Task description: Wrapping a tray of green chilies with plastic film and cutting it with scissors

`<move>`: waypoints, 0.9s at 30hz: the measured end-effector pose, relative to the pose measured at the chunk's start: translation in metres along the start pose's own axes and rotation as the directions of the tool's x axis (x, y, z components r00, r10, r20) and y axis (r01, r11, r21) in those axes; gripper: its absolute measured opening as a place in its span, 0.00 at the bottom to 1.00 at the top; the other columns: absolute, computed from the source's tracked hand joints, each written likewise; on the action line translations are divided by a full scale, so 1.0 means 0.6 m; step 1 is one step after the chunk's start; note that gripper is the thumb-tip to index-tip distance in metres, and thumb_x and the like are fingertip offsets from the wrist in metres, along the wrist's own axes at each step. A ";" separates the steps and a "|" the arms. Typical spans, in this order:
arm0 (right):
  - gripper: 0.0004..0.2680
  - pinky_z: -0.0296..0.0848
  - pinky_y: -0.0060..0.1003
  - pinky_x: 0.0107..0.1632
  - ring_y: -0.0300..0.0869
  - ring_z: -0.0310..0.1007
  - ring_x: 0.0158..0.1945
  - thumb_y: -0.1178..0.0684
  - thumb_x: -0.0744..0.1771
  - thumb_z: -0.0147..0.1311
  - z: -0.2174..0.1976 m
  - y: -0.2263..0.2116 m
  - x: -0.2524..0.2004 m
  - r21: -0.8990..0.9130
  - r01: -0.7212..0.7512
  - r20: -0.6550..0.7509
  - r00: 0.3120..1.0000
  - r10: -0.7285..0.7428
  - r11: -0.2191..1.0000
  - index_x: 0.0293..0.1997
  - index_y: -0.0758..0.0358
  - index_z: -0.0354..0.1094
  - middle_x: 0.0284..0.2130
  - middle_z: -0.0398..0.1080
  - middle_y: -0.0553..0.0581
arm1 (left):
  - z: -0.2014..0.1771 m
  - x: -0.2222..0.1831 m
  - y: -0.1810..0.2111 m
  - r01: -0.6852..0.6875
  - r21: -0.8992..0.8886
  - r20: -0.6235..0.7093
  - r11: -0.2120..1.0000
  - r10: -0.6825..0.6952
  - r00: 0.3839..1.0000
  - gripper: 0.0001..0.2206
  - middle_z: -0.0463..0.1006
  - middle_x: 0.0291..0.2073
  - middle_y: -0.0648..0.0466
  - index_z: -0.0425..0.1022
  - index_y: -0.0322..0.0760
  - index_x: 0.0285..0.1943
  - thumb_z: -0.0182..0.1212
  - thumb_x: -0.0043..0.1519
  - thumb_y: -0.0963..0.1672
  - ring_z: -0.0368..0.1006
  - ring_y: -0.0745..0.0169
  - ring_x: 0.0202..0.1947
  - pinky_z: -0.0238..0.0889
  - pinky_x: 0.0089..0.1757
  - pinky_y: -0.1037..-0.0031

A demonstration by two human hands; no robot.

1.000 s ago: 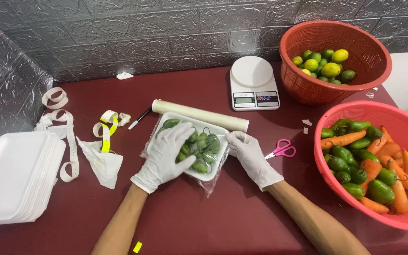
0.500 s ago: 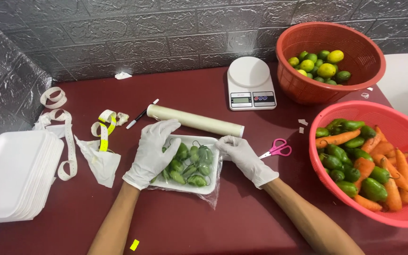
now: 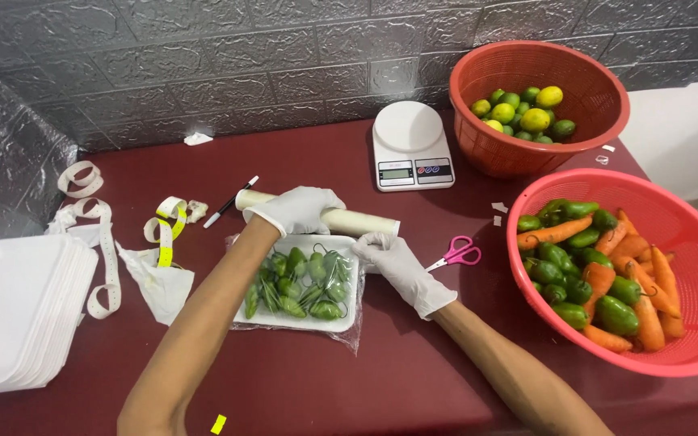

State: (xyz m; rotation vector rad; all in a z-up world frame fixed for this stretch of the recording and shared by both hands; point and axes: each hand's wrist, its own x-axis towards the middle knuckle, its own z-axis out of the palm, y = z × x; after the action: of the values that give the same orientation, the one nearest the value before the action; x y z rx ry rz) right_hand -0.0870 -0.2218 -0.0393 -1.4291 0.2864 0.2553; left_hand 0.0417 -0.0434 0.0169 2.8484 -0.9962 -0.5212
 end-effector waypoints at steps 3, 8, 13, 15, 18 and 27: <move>0.05 0.79 0.29 0.43 0.33 0.73 0.33 0.52 0.63 0.65 0.003 0.004 0.005 0.015 -0.002 0.001 1.000 0.002 1.000 0.35 0.59 0.75 0.26 0.74 0.50 | 0.051 0.073 -0.060 -0.021 0.167 -0.153 0.986 0.047 0.987 0.23 0.82 0.46 0.59 0.74 0.55 0.55 0.74 0.51 0.50 0.77 0.52 0.53 0.63 0.58 0.58; 0.06 0.79 0.29 0.44 0.33 0.74 0.32 0.51 0.63 0.66 -0.002 -0.003 -0.002 0.023 -0.007 0.004 1.000 0.007 1.000 0.36 0.59 0.75 0.26 0.74 0.51 | 0.109 0.164 -0.193 0.186 0.379 -0.362 0.906 -0.040 0.931 0.23 0.79 0.43 0.60 0.71 0.54 0.57 0.73 0.53 0.51 0.76 0.56 0.47 0.55 0.53 0.55; 0.06 0.79 0.29 0.44 0.33 0.74 0.32 0.51 0.63 0.66 -0.001 -0.008 -0.003 0.033 -0.002 -0.002 1.000 0.002 0.999 0.35 0.60 0.76 0.26 0.74 0.51 | 0.053 0.118 -0.173 0.223 0.205 -0.334 0.953 -0.146 0.931 0.30 0.76 0.55 0.58 0.61 0.57 0.72 0.67 0.59 0.48 0.71 0.58 0.58 0.47 0.61 0.54; 0.07 0.78 0.28 0.41 0.32 0.73 0.32 0.51 0.63 0.67 -0.005 -0.004 -0.002 0.045 0.001 -0.034 0.999 0.001 0.999 0.35 0.60 0.75 0.26 0.74 0.50 | 0.024 0.075 -0.124 0.157 0.170 -0.396 0.973 -0.079 0.915 0.29 0.69 0.66 0.56 0.61 0.51 0.73 0.64 0.62 0.51 0.64 0.57 0.66 0.46 0.64 0.51; 0.09 0.79 0.30 0.41 0.33 0.74 0.33 0.47 0.63 0.68 -0.008 0.003 0.007 0.086 0.015 -0.072 0.997 -0.009 0.996 0.36 0.60 0.75 0.28 0.74 0.50 | -0.021 -0.019 -0.018 -0.024 -0.029 -0.446 0.999 0.009 0.895 0.26 0.68 0.66 0.48 0.61 0.45 0.73 0.60 0.65 0.48 0.63 0.49 0.67 0.52 0.62 0.51; 0.09 0.78 0.33 0.45 0.34 0.73 0.36 0.48 0.65 0.65 -0.008 0.003 0.016 0.221 0.023 -0.189 0.982 0.020 0.975 0.39 0.60 0.72 0.30 0.71 0.49 | 0.072 -0.198 0.055 -0.298 0.239 -0.449 0.924 0.377 0.810 0.67 0.55 0.73 0.48 0.45 0.40 0.79 0.67 0.31 0.70 0.52 0.49 0.72 0.41 0.66 0.49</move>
State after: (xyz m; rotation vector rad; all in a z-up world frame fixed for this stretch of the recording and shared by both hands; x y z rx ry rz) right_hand -0.0791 -0.2264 -0.0448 -1.2326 0.4563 0.0813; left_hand -0.0791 0.0057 0.0168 2.6055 -1.4301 0.3153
